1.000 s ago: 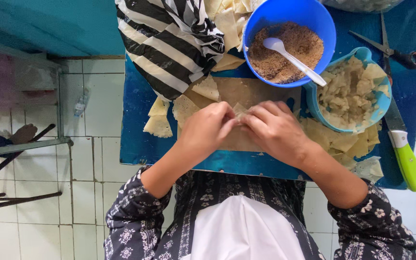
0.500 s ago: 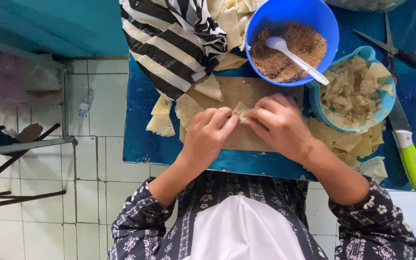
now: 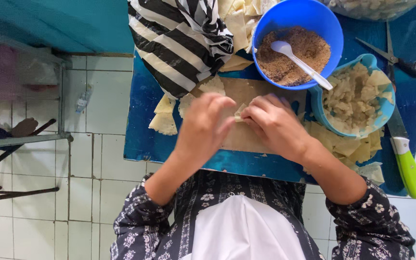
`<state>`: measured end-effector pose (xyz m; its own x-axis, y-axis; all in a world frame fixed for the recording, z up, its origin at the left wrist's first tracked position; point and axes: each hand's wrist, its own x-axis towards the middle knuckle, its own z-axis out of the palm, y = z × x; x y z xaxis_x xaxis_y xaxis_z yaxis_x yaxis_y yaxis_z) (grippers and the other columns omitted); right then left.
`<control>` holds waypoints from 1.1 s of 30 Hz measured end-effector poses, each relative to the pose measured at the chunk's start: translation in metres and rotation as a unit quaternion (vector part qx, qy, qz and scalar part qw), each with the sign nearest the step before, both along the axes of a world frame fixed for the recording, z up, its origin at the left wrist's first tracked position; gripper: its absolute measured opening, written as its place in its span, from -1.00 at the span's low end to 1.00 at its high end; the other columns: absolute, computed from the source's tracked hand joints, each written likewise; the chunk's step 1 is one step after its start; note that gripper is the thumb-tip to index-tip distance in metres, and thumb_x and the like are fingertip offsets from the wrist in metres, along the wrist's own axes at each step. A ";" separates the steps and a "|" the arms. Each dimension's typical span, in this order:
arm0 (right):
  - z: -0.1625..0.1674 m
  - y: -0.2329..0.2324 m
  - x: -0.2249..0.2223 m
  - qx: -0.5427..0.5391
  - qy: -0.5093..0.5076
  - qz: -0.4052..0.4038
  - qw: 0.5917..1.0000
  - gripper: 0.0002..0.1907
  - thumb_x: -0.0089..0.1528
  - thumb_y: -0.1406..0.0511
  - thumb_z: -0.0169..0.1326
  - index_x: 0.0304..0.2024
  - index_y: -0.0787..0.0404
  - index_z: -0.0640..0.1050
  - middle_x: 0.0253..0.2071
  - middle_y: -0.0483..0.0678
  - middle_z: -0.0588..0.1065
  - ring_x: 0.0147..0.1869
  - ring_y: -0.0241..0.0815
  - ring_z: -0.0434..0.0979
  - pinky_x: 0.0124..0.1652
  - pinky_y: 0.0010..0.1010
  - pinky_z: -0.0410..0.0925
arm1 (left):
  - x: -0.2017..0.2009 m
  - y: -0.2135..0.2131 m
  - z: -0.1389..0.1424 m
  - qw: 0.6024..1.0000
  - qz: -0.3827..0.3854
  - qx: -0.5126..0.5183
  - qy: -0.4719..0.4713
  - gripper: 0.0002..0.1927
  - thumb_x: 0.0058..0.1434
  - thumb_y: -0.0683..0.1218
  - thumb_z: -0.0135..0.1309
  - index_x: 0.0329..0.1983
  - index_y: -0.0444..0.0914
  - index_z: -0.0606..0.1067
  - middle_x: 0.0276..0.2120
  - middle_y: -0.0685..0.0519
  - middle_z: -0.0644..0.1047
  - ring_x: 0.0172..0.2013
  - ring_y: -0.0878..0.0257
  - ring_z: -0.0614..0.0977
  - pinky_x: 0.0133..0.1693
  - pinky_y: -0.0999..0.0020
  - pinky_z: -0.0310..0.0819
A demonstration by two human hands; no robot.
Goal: The person folds triangular pastry wrappers into cones, spoons brown filling from a blue bowl into each wrapper, and pinches the edges closed, setting the filled pieces aside while taking new wrappers one at a time from the pile on the table.
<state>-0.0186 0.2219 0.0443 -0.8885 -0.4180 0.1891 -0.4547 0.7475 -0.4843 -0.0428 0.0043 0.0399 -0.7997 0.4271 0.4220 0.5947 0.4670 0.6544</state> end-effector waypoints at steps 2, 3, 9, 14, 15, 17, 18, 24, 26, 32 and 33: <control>-0.001 0.002 -0.005 -0.017 -0.053 -0.002 0.998 -0.86 0.19 0.35 0.18 -0.18 0.18 0.57 -0.14 0.01 0.51 -0.02 0.11 0.48 -0.03 -0.14 0.32 | 0.004 0.007 -0.007 0.998 -0.028 0.043 -0.046 -0.65 0.19 -0.17 0.23 0.03 -0.24 0.46 -0.07 0.01 0.52 0.01 -0.01 0.56 0.05 0.10 0.44; -0.001 0.003 -0.009 -0.026 -0.081 -0.002 0.996 -0.87 0.21 0.35 0.18 -0.18 0.19 0.57 -0.14 0.02 0.50 -0.01 0.11 0.48 -0.04 -0.13 0.33 | 0.005 0.012 -0.012 0.995 -0.035 0.044 -0.084 -0.65 0.19 -0.19 0.23 0.04 -0.24 0.47 -0.10 0.03 0.54 -0.01 0.01 0.57 0.03 0.11 0.44; 0.000 -0.002 0.000 -0.040 -0.001 -0.054 0.998 -0.87 0.23 0.34 0.18 -0.16 0.15 0.58 -0.10 -0.05 0.53 0.01 0.03 0.52 -0.03 -0.15 0.35 | 0.011 0.013 -0.023 0.998 0.000 -0.052 0.035 -0.71 0.22 -0.18 0.11 0.03 -0.21 0.52 -0.05 0.04 0.57 -0.02 0.08 0.59 0.02 0.14 0.42; -0.002 -0.004 0.008 0.042 0.079 -0.060 0.994 -0.82 0.18 0.28 0.23 -0.17 0.12 0.61 -0.07 -0.04 0.51 0.03 0.02 0.48 -0.04 -0.12 0.27 | 0.016 0.016 -0.026 0.980 0.029 -0.165 0.107 -0.67 0.24 -0.13 0.05 0.07 -0.22 0.55 0.02 0.05 0.53 0.03 0.15 0.54 0.05 0.19 0.37; -0.002 -0.003 0.007 0.034 0.049 -0.066 0.996 -0.84 0.19 0.28 0.23 -0.17 0.11 0.61 -0.07 -0.05 0.50 0.04 0.01 0.47 -0.02 -0.13 0.28 | 0.014 0.017 -0.027 0.982 0.032 -0.169 0.076 -0.67 0.23 -0.13 0.06 0.07 -0.20 0.56 0.00 0.07 0.52 0.04 0.15 0.53 0.04 0.19 0.36; -0.003 -0.003 0.005 0.049 0.036 -0.071 0.996 -0.85 0.20 0.29 0.23 -0.17 0.10 0.61 -0.06 -0.07 0.50 0.04 0.00 0.46 0.00 -0.15 0.28 | 0.016 0.019 -0.027 0.981 0.040 -0.174 0.077 -0.67 0.23 -0.12 0.07 0.08 -0.19 0.57 0.04 0.08 0.50 0.08 0.15 0.50 0.05 0.20 0.34; -0.003 -0.004 0.004 0.073 0.057 -0.069 0.993 -0.84 0.20 0.28 0.24 -0.17 0.11 0.61 -0.06 -0.07 0.50 0.04 -0.01 0.47 -0.01 -0.16 0.27 | 0.015 0.021 -0.027 0.977 0.047 -0.174 0.111 -0.66 0.24 -0.12 0.07 0.09 -0.19 0.56 0.09 0.08 0.48 0.11 0.16 0.49 0.07 0.21 0.34; 0.003 -0.018 0.018 0.130 0.224 -0.080 0.962 -0.71 0.22 0.34 0.22 0.01 0.19 0.62 0.06 -0.08 0.50 0.15 -0.07 0.48 0.10 -0.20 0.28 | 0.020 0.018 -0.019 0.953 0.085 -0.224 0.187 -0.64 0.32 -0.12 0.02 0.16 -0.25 0.53 0.37 0.04 0.36 0.32 0.16 0.39 0.29 0.18 0.21; 0.002 -0.021 0.016 0.130 0.228 -0.077 0.962 -0.75 0.23 0.34 0.21 -0.02 0.17 0.62 0.07 -0.09 0.51 0.16 -0.07 0.49 0.12 -0.21 0.28 | 0.020 0.015 -0.017 0.959 0.091 -0.218 0.157 -0.62 0.33 -0.13 0.00 0.21 -0.24 0.51 0.43 0.05 0.31 0.38 0.16 0.34 0.36 0.16 0.15; -0.001 -0.025 -0.002 0.163 0.179 -0.060 0.968 -0.73 0.20 0.29 0.20 -0.04 0.16 0.64 0.02 -0.10 0.52 0.10 -0.10 0.49 0.01 -0.22 0.28 | 0.031 -0.011 -0.015 0.975 0.151 -0.152 0.057 -0.42 0.32 -0.16 0.07 0.43 -0.22 0.36 0.45 -0.07 0.25 0.42 -0.01 0.28 0.38 0.03 0.06; 0.001 -0.025 -0.007 0.170 0.175 -0.049 0.969 -0.74 0.19 0.30 0.19 -0.06 0.16 0.63 0.01 -0.10 0.52 0.10 -0.10 0.49 0.01 -0.23 0.30 | 0.036 -0.019 -0.014 0.975 0.165 -0.139 0.045 -0.40 0.31 -0.15 0.10 0.44 -0.20 0.34 0.44 -0.11 0.24 0.41 -0.06 0.27 0.37 -0.02 0.06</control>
